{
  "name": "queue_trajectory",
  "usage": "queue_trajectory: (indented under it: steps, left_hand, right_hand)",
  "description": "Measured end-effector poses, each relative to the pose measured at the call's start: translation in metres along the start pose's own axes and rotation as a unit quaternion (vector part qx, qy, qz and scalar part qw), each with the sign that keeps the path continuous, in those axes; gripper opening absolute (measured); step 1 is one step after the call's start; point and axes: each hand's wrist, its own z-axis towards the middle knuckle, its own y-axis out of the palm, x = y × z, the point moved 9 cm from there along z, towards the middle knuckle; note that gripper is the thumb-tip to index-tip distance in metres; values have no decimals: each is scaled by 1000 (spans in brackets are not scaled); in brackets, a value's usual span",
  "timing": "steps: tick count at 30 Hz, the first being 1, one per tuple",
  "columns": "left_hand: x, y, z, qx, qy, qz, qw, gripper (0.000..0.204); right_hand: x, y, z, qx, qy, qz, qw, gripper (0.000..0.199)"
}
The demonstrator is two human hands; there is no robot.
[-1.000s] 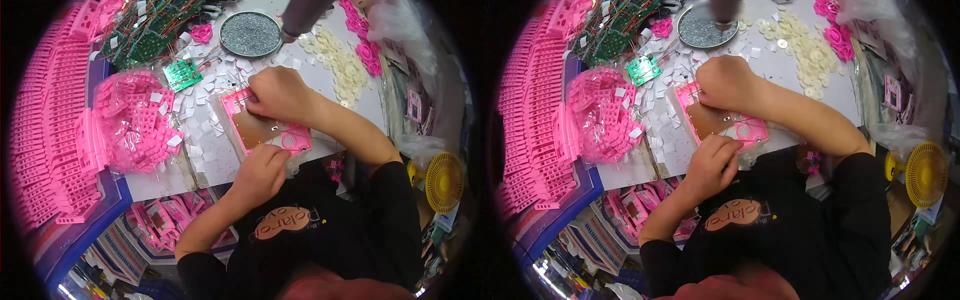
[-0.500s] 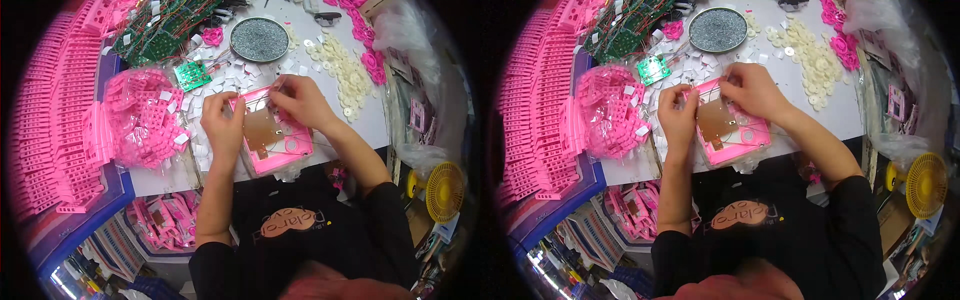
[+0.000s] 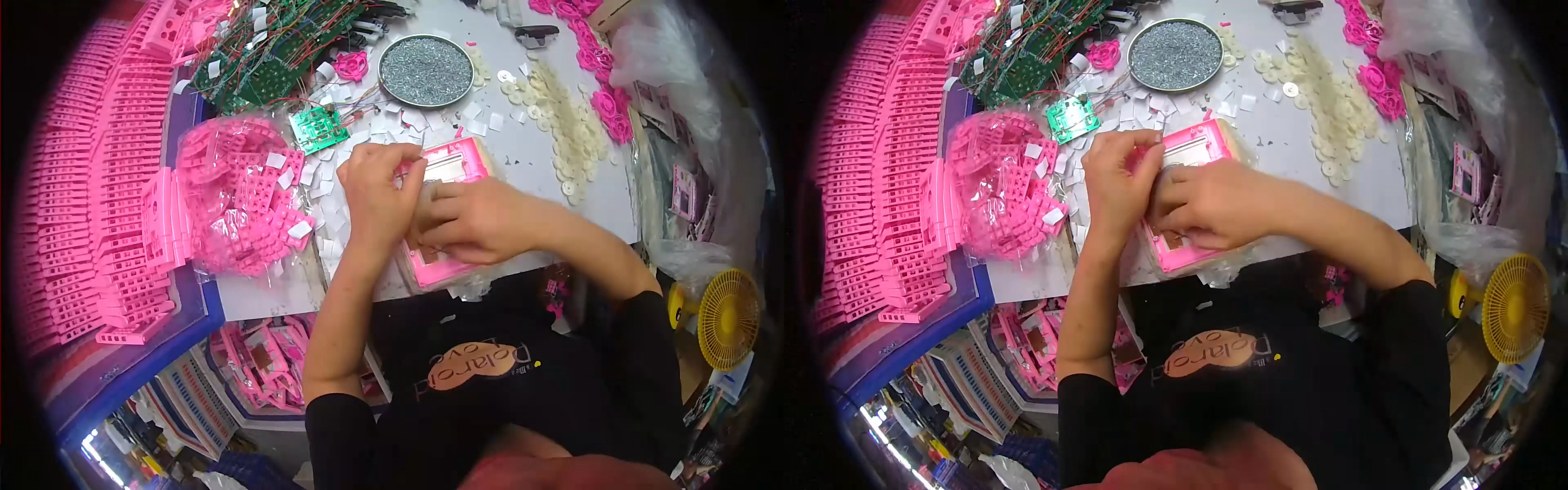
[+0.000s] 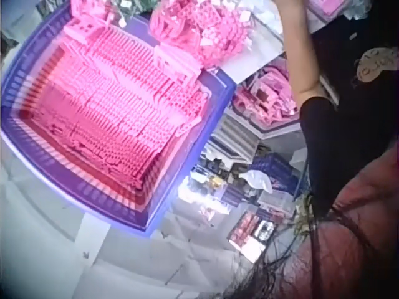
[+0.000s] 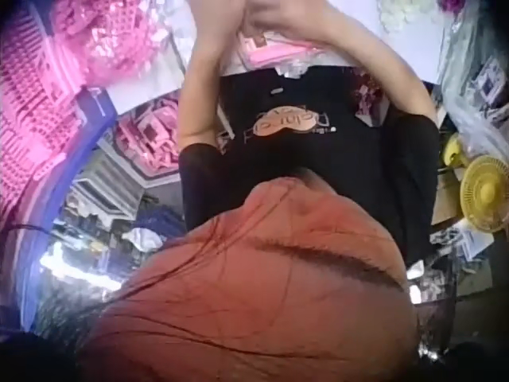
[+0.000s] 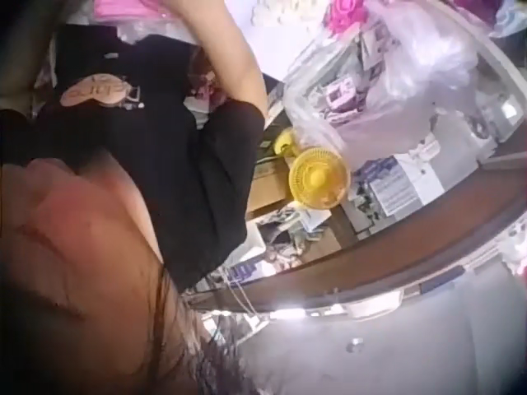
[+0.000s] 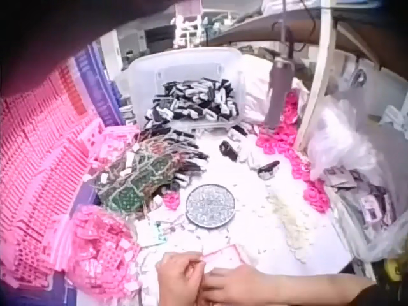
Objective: The recorder is assembling components for a toy cash register, including installing internal circuit boards and plastic gears using a specialized assembly tool.
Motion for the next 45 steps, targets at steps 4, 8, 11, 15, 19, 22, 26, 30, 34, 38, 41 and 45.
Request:
queue_trajectory:
  steps: [4,8,11,15,19,22,26,30,34,38,41,45]
  left_hand:
    - [24,1,-6,29,136,61,988,12]
    - [20,3,-16,-3,89,35,995,11]
    - [13,5,-19,5,28,8,1000,9]
    - [7,7,-20,0,5,20,1000,7]
    - [10,8,-14,-26,9,58,998,5]
    - [12,7,-9,-55,-7,56,997,3]
    - [33,15,-2,-97,79,98,987,8]
    - [43,40,-1,-176,147,180,956,6]
    - [61,60,-3,-216,233,285,904,4]
    - [45,80,7,-349,149,285,880,8]
    - [13,84,21,-418,17,244,875,10]
    - [7,83,35,-430,-27,220,875,14]
  right_hand:
    - [50,-65,-9,168,58,-140,974,32]
    - [81,-59,9,137,24,-185,973,25]
    - [76,-58,13,91,10,-205,974,22]
    - [49,-41,5,86,65,-306,946,19]
    - [22,-10,-5,16,97,-348,932,15]
    - [13,-4,-19,36,95,-308,946,14]
    - [7,-17,-38,161,114,-260,945,19]
    - [8,-16,-45,196,130,-226,945,22]
    - [6,-21,-39,173,136,-240,945,14]
    - [11,-19,-36,141,185,-233,944,6]
    - [21,-15,-32,111,213,-207,948,8]
    - [31,-30,-29,106,218,-174,954,13]
